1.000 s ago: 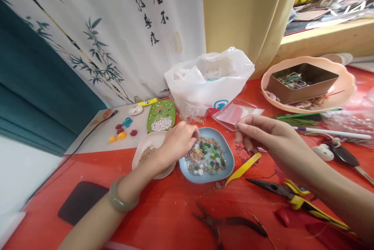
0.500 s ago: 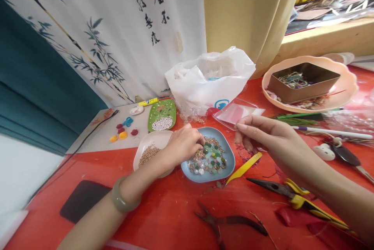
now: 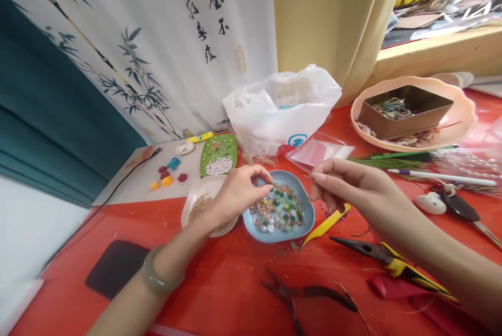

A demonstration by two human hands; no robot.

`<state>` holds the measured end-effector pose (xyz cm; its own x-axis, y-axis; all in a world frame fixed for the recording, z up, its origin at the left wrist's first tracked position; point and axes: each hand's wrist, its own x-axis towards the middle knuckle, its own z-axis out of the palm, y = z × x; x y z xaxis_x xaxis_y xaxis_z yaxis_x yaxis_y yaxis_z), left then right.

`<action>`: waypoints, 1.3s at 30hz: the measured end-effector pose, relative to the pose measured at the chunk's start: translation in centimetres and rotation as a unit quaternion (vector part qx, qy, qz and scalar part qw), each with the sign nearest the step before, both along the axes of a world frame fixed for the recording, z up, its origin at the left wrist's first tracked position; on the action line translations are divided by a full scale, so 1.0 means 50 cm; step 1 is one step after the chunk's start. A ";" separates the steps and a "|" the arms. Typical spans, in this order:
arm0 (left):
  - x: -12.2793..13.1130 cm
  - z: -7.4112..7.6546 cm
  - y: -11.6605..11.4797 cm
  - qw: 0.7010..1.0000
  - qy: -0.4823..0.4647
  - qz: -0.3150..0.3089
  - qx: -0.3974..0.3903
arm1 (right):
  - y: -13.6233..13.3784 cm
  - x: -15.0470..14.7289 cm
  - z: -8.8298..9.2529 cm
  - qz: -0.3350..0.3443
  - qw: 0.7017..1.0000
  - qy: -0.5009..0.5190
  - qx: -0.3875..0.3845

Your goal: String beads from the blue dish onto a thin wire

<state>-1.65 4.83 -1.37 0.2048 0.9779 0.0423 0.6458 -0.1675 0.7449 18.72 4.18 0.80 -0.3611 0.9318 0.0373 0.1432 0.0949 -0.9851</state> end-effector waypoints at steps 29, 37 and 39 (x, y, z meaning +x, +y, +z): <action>0.015 0.013 -0.062 0.881 -0.419 0.054 -0.213 | -0.053 -0.028 0.001 0.093 0.992 -0.021 -0.085; 0.020 0.013 -0.064 0.817 -0.488 0.132 -0.278 | -0.068 -0.034 -0.001 0.104 0.991 -0.036 -0.076; 0.022 0.014 -0.064 0.805 -0.500 0.140 -0.287 | -0.067 -0.035 -0.001 0.105 0.991 -0.038 -0.076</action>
<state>-0.57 1.64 -0.66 0.1162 0.8970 -0.4264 -0.3733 0.4373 0.8182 16.98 0.82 0.72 -0.5442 0.8285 -0.1320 0.2107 -0.0173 -0.9774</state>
